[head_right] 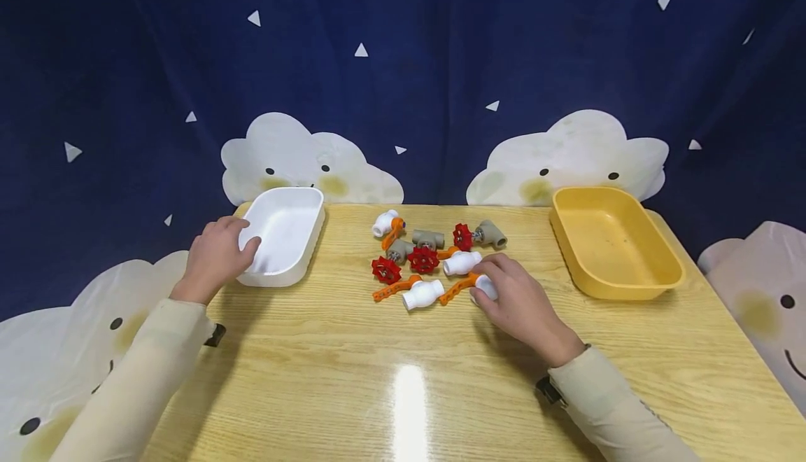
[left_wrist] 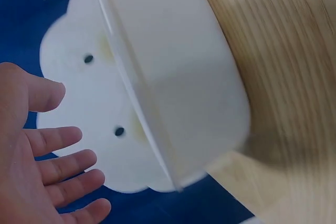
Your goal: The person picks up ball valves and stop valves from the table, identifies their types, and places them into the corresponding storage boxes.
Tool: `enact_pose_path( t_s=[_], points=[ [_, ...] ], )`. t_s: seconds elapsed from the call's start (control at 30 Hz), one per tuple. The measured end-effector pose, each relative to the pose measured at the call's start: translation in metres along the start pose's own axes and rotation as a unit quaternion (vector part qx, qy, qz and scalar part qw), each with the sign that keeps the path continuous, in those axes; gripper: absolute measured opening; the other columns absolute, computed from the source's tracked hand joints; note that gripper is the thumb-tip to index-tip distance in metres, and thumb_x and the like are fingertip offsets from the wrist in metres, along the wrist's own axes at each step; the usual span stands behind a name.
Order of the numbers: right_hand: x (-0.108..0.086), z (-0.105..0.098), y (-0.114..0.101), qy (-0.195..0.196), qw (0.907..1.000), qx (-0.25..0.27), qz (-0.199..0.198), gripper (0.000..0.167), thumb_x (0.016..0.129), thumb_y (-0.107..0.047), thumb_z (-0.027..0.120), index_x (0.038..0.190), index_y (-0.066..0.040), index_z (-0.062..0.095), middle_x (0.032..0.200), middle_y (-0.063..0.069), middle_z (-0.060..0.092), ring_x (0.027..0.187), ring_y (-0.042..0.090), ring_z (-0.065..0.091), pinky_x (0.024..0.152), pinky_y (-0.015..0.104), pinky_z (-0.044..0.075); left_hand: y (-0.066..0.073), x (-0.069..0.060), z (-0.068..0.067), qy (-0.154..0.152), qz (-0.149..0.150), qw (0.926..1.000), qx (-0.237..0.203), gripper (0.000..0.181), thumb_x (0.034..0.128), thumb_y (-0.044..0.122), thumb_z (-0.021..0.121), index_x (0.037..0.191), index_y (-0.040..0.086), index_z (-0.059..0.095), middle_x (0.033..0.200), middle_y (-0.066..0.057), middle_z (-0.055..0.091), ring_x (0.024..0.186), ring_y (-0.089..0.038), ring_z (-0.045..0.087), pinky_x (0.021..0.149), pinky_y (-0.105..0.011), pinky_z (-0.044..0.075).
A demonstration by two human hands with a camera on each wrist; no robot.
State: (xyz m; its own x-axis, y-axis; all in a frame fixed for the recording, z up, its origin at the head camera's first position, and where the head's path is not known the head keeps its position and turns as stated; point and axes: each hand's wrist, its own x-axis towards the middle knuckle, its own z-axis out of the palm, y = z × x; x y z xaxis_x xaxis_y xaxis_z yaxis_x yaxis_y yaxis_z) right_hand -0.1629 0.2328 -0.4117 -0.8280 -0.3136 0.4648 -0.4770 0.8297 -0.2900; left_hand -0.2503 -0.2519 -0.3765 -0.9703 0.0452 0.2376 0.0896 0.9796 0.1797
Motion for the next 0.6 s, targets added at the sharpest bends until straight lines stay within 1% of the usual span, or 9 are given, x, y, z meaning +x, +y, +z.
enact_pose_path(
  t_s=[0.1,0.23,0.33,0.47,0.53,0.6],
  points=[
    [-0.001,0.000,0.000,0.004,1.0000,0.003,-0.005,0.022,0.083,-0.014,0.076,0.104,-0.009,0.070,0.113,0.008,0.065,0.104,0.027,0.064,0.084,0.048,0.054,-0.013,0.002,0.001,-0.025,-0.028,0.9990,-0.025,0.053,0.0982,0.036,0.051,0.133,-0.004,0.054,0.140,-0.028,0.050,0.127,-0.047,0.046,0.101,-0.064,0.040],
    [-0.001,0.000,0.000,0.009,0.9999,0.007,-0.007,0.021,0.083,-0.012,0.076,0.102,-0.010,0.070,0.112,0.008,0.066,0.104,0.028,0.065,0.085,0.048,0.054,-0.031,0.009,0.005,-0.062,-0.055,0.9951,-0.055,0.064,0.1007,0.047,0.044,0.138,-0.005,0.050,0.142,-0.030,0.047,0.130,-0.049,0.044,0.108,-0.063,0.037],
    [0.000,0.000,0.000,0.009,0.9999,0.009,-0.006,0.021,0.083,-0.014,0.076,0.102,-0.010,0.069,0.113,0.008,0.066,0.104,0.027,0.065,0.086,0.048,0.054,-0.042,0.012,0.009,-0.097,-0.087,0.9882,-0.080,0.073,0.1012,0.054,0.038,0.142,-0.007,0.043,0.146,-0.032,0.043,0.134,-0.049,0.041,0.112,-0.061,0.034],
    [0.001,0.001,0.000,0.002,1.0000,0.009,-0.001,0.021,0.084,-0.015,0.076,0.103,-0.010,0.069,0.113,0.007,0.065,0.104,0.027,0.065,0.085,0.048,0.054,-0.050,0.014,0.015,-0.136,-0.140,0.9751,-0.105,0.078,0.1011,0.057,0.035,0.148,-0.005,0.035,0.153,-0.031,0.033,0.140,-0.048,0.033,0.117,-0.061,0.028],
    [0.001,0.002,0.000,-0.003,0.9999,0.009,0.002,0.021,0.084,-0.015,0.076,0.103,-0.010,0.069,0.113,0.007,0.065,0.103,0.027,0.065,0.084,0.048,0.054,-0.053,0.016,0.019,-0.145,-0.150,0.9721,-0.107,0.077,0.1015,0.056,0.035,0.148,-0.005,0.034,0.154,-0.031,0.030,0.141,-0.047,0.031,0.118,-0.061,0.027],
    [0.001,0.002,-0.001,-0.007,0.9999,0.007,0.003,0.021,0.084,-0.015,0.076,0.103,-0.010,0.069,0.113,0.007,0.065,0.103,0.027,0.065,0.084,0.048,0.054,-0.056,0.020,0.022,-0.148,-0.153,0.9706,-0.112,0.075,0.1022,0.054,0.035,0.148,-0.005,0.034,0.154,-0.031,0.031,0.141,-0.047,0.031,0.118,-0.061,0.027]
  ],
)
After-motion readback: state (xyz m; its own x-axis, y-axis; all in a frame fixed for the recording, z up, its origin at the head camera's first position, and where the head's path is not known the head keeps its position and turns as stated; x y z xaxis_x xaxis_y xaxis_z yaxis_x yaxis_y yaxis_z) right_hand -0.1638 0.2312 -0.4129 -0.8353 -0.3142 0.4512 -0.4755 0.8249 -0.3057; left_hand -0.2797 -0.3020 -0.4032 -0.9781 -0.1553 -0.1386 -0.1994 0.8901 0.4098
